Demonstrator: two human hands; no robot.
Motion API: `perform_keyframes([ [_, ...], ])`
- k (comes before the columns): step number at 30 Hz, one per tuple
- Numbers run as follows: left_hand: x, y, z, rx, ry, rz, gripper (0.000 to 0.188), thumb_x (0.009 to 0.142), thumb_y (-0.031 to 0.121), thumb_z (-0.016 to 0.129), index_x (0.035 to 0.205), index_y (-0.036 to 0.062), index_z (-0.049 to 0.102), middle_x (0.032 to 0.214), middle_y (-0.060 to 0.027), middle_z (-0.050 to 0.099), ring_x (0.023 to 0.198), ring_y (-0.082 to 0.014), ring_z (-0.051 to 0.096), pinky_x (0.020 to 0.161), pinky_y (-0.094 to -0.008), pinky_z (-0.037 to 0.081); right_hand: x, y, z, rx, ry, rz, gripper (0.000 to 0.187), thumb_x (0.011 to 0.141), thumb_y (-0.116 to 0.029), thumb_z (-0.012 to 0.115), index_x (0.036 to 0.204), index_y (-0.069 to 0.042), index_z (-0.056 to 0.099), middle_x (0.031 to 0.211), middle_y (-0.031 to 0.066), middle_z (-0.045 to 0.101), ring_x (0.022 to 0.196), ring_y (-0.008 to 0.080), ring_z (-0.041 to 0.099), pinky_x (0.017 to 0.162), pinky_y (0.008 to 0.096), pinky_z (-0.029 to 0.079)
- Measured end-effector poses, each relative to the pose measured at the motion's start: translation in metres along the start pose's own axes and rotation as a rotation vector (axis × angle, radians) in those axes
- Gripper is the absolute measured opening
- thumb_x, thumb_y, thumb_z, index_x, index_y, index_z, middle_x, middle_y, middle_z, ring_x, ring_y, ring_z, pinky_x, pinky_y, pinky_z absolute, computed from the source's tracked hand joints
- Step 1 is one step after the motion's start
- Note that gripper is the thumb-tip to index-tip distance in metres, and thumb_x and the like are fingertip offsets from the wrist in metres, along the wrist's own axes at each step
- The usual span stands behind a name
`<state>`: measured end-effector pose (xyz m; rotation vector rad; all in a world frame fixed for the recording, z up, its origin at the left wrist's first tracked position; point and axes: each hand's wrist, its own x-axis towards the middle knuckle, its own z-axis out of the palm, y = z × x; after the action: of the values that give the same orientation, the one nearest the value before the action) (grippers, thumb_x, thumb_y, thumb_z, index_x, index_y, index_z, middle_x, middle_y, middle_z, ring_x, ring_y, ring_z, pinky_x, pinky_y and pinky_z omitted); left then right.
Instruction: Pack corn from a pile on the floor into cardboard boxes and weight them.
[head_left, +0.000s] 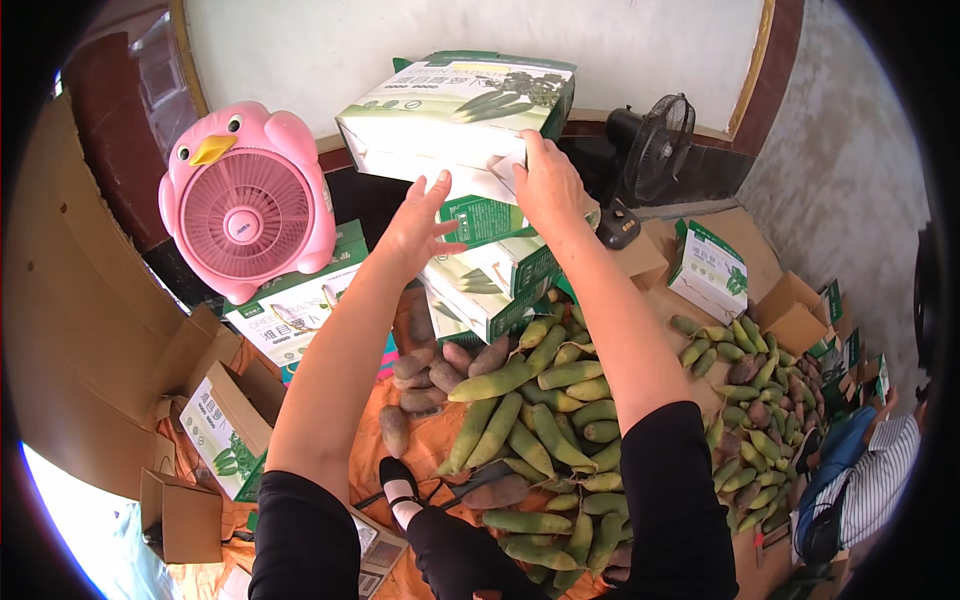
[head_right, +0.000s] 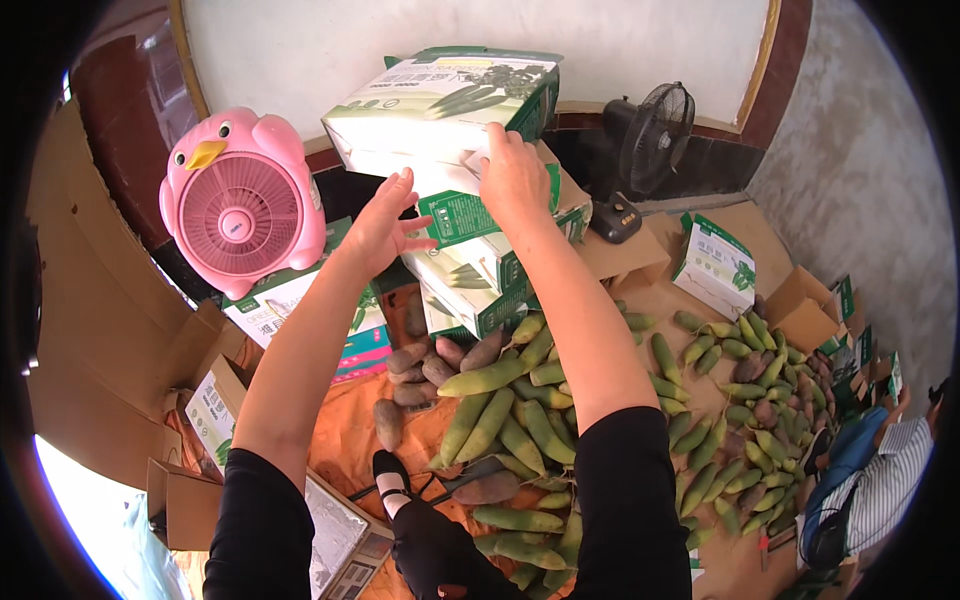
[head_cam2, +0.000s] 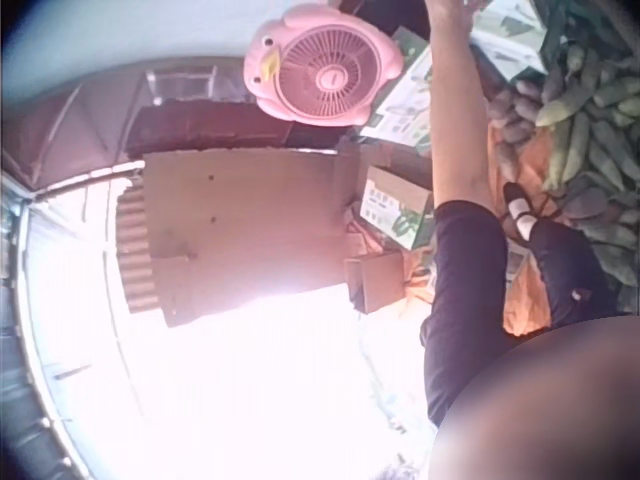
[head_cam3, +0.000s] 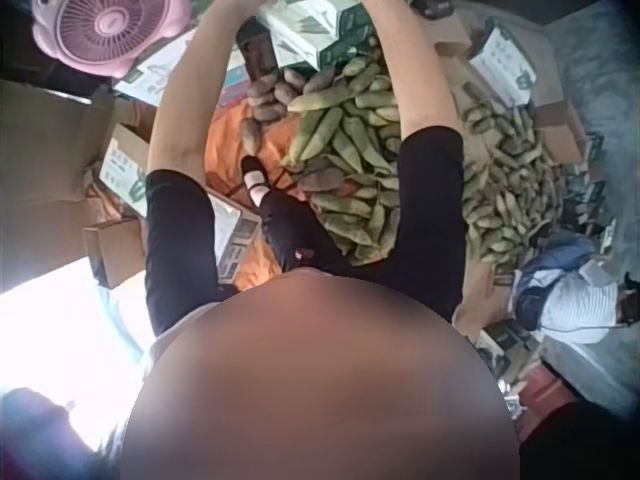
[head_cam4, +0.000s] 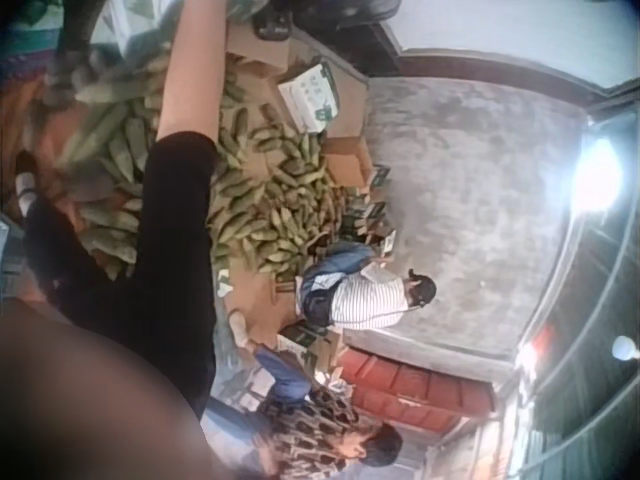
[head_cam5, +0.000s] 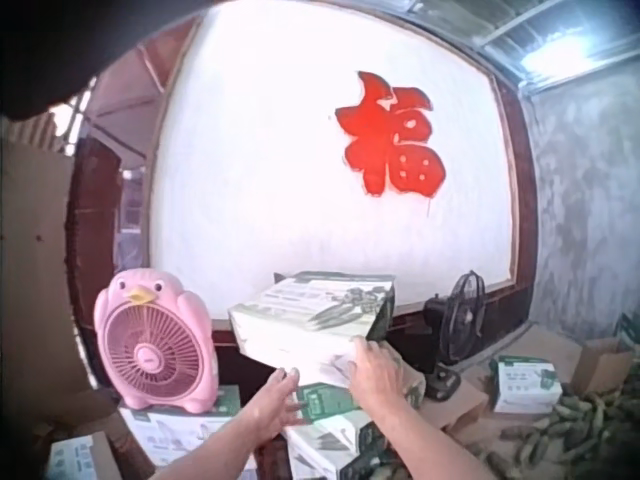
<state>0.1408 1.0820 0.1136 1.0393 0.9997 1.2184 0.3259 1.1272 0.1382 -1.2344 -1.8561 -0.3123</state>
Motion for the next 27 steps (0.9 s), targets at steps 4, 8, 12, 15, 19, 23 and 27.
perform_keyframes([
  [4, 0.001, -0.01, 0.013, 0.013, -0.067, -0.033, 0.101, 0.082, 0.066, 0.054, 0.149, 0.021, -0.006, 0.154, -0.0152, 0.002, 0.135, -0.0448, 0.02, 0.095, -0.0559, 0.041, -0.002, -0.019, 0.004, 0.13, -0.018, -0.013, 0.035, 0.08, -0.01, 0.062, 0.113, -0.007, 0.05, 0.097, 0.0173, 0.061, 0.093, 0.0358, 0.059, 0.077, 0.0462, 0.047],
  [8, 0.004, 0.0, 0.016, 0.0, -0.028, 0.058, 0.095, 0.082, 0.068, 0.051, 0.15, 0.0237, 0.0, 0.154, -0.0078, 0.01, 0.133, -0.0419, 0.026, 0.097, -0.0577, 0.037, -0.009, -0.052, 0.013, 0.218, -0.069, -0.091, 0.019, 0.083, -0.009, 0.055, 0.101, -0.004, 0.054, 0.094, 0.0163, 0.062, 0.089, 0.0353, 0.06, 0.075, 0.0459, 0.049],
  [12, 0.006, 0.003, -0.001, 0.096, 0.066, 0.114, 0.081, 0.087, 0.06, 0.051, 0.149, 0.0227, 0.014, 0.149, -0.0084, 0.025, 0.131, -0.035, 0.032, 0.092, -0.0537, 0.042, -0.012, -0.056, 0.037, 0.358, -0.2, -0.082, 0.018, 0.082, -0.009, 0.055, 0.1, -0.005, 0.057, 0.091, 0.0172, 0.064, 0.085, 0.0359, 0.062, 0.073, 0.0462, 0.049],
  [15, 0.003, 0.007, -0.009, 0.319, 0.252, 0.146, 0.082, 0.087, 0.047, 0.06, 0.149, 0.0211, 0.013, 0.15, -0.0151, 0.02, 0.132, -0.0357, 0.032, 0.09, -0.0507, 0.045, -0.014, -0.042, 0.04, 0.514, -0.013, -0.003, 0.017, 0.081, -0.009, 0.06, 0.098, -0.007, 0.059, 0.085, 0.0158, 0.065, 0.079, 0.0354, 0.063, 0.069, 0.0456, 0.049],
  [19, 0.0, 0.027, -0.001, 0.31, 0.301, 0.197, 0.096, 0.078, 0.042, 0.072, 0.149, 0.0182, 0.011, 0.152, -0.0206, 0.008, 0.137, -0.0372, 0.023, 0.097, -0.0503, 0.041, 0.0, 0.014, 0.05, 0.567, 0.083, 0.26, 0.026, 0.08, -0.008, 0.062, 0.105, -0.003, 0.056, 0.099, 0.0126, 0.062, 0.082, 0.0258, 0.062, 0.072, 0.0365, 0.05],
  [23, 0.027, 0.018, 0.003, 0.841, 0.417, 0.484, 0.101, 0.069, 0.027, 0.08, 0.148, 0.0187, 0.017, 0.148, -0.0289, 0.011, 0.137, -0.0388, 0.025, 0.106, -0.0403, 0.034, 0.031, 0.074, 0.061, 0.694, 0.078, 0.527, 0.05, 0.081, -0.018, 0.066, 0.123, 0.002, 0.048, 0.121, 0.0206, 0.053, 0.109, 0.03, 0.054, 0.092, 0.0375, 0.043],
  [27, 0.04, 0.017, -0.014, 0.974, 0.395, 0.516, 0.085, 0.068, 0.015, 0.077, 0.141, 0.0211, 0.034, 0.144, -0.0341, 0.017, 0.135, -0.0423, 0.026, 0.107, -0.041, 0.033, 0.067, 0.118, 0.075, 0.67, 0.068, 0.569, 0.082, 0.08, -0.041, 0.068, 0.137, 0.005, 0.033, 0.138, 0.0259, 0.039, 0.129, 0.0338, 0.04, 0.105, 0.0379, 0.033],
])
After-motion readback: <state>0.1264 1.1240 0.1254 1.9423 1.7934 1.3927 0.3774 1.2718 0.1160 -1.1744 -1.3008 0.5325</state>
